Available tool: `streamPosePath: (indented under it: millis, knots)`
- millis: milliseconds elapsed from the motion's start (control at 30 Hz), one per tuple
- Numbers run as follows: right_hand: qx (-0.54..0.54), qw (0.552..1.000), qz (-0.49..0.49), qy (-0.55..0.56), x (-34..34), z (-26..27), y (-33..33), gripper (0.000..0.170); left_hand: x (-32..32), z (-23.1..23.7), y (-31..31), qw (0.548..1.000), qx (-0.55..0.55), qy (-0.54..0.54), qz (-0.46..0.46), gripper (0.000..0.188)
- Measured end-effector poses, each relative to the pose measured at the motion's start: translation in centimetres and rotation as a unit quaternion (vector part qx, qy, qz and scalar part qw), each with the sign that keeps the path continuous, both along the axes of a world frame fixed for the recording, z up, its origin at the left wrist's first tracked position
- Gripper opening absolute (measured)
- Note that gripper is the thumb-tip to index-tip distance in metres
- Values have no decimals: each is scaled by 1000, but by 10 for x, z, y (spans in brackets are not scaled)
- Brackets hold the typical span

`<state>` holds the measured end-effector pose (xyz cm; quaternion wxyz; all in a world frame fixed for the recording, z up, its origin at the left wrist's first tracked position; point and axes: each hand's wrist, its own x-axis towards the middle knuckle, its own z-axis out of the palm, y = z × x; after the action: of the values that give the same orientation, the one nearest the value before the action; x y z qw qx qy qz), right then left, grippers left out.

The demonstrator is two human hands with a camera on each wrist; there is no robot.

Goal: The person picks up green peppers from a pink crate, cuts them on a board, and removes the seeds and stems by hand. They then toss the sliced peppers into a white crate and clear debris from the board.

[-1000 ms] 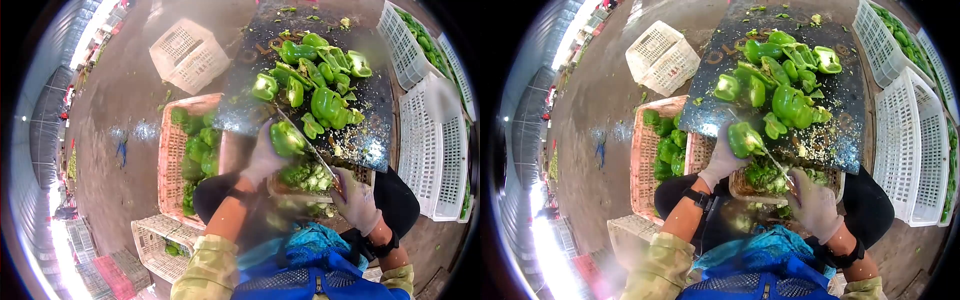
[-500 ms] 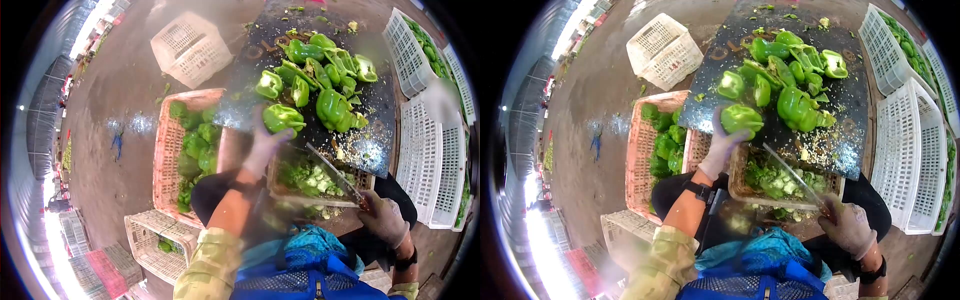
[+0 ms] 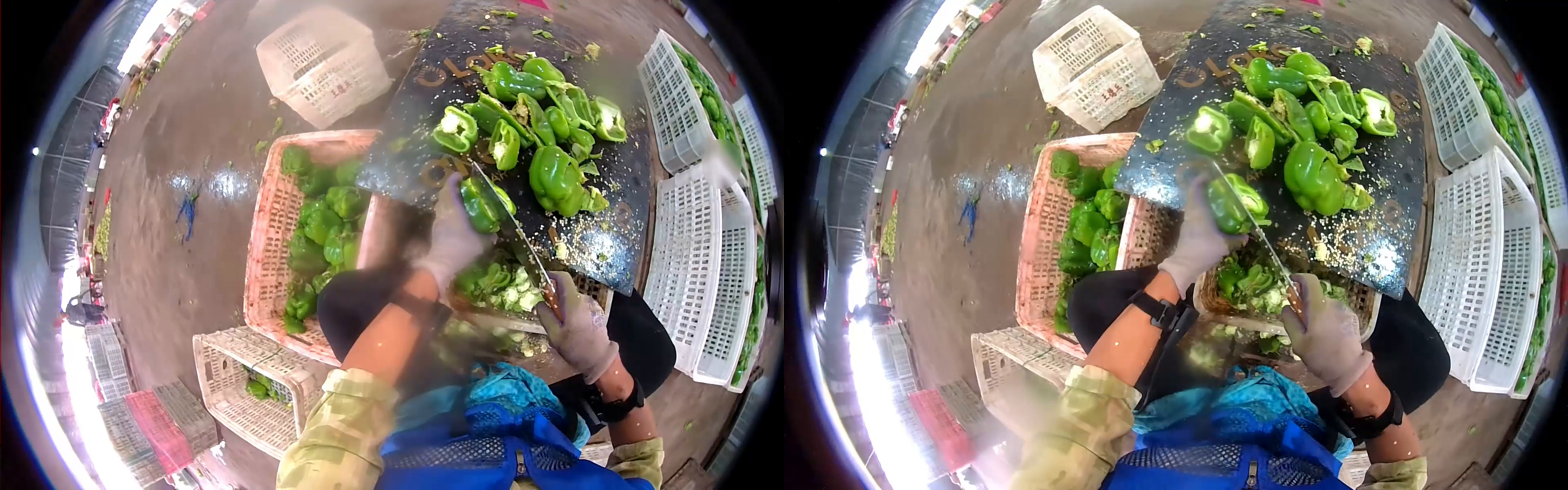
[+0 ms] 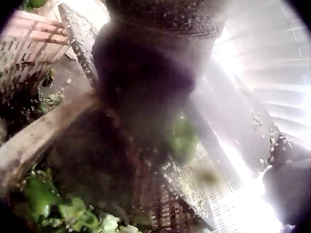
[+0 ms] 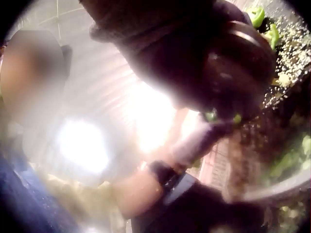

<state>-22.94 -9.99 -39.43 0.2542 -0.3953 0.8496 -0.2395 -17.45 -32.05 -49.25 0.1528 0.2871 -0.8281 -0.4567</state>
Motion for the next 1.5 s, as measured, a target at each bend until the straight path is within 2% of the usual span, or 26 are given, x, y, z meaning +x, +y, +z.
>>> streamPosePath:
  millis: [167, 267, 333, 400, 433, 533, 567, 600, 667, 700, 733, 800, 867, 933, 1000, 1067, 1100, 1133, 1200, 1267, 1333, 1367, 1467, 1500]
  knots:
    - [56, 998, 21, 9, -13, 2, -22, 31, -3, 2, 2, 1000, -5, 3, 22, 104]
    - [35, 998, 40, 28, -23, -31, -51, 29, -3, -3, 4, 997, -77, -8, 30, 100]
    - [25, 999, 38, 28, -28, -83, -68, 30, -2, -2, 2, 999, -34, -19, 14, 101]
    - [4, 999, 25, 24, -26, -85, -74, 33, 2, -1, 1, 998, -39, -36, 30, 102]
    - [7, 1000, 25, 8, -31, -85, -71, 34, 0, 7, 1, 999, 38, 0, 25, 103]
    - [-41, 997, 17, -64, -56, -77, -73, 35, -13, -1, -3, 1000, 15, 5, 16, 107]
    - [-4, 998, 18, -57, -67, -70, -72, 40, -25, -4, -4, 995, 88, 21, 38, 107]
    - [-15, 999, 9, -33, -75, -69, -73, 43, -36, -15, -9, 997, 53, 35, 42, 110]
    - [17, 1000, 9, 4, -99, -68, -78, 45, -64, 2, -11, 997, 41, -25, 57, 111]
    - [-18, 1000, 13, 14, -113, -73, -80, 43, -78, -9, -11, 992, 72, 22, 97, 110]
    - [-23, 999, 23, 24, -126, -70, -83, 44, -88, -1, -16, 991, 86, 27, 95, 107]
    - [40, 996, 16, 77, -151, -67, -94, 44, -112, -16, -25, 981, 128, 134, 59, 104]
    - [40, 996, 8, 85, -174, -65, -106, 49, -129, -13, -33, 962, 165, 216, 11, 101]
    - [-62, 993, -8, 100, -202, -94, -105, 49, -127, -1, -47, 994, -12, 111, 3, 90]
    - [-130, 991, -11, 38, -227, -110, -102, 47, -101, 40, -84, 984, 63, 125, -114, 78]
    - [-204, 970, -35, 129, -225, -118, -97, 46, -30, 91, -120, 957, 251, 87, -121, 70]
    - [-214, 975, -67, -7, -207, -106, -95, 46, 8, 98, -139, 957, 257, 100, -95, 69]
    - [-218, 961, -100, -138, -177, -85, -95, 47, 44, 100, -161, 956, 261, 115, -73, 68]
    - [-222, 935, -159, -226, -111, -64, -100, 47, 124, 63, -214, 977, 188, 88, 44, 68]
    - [-120, 925, -97, -348, -73, -42, -106, 43, 206, 36, -234, 979, 58, -64, 183, 66]
    - [-136, 953, -28, -268, -59, -71, -106, 41, 270, 19, -228, 956, 124, -180, 198, 65]
    - [-98, 967, -18, -236, -61, -85, -100, 39, 297, 7, -220, 953, 136, -224, 153, 66]
    - [-117, 968, -78, -210, -52, -98, -90, 40, 339, -54, -193, 911, 171, -374, 2, 70]
    - [-113, 952, -115, -260, -54, -101, -86, 42, 346, -79, -184, 887, 191, -418, -42, 71]
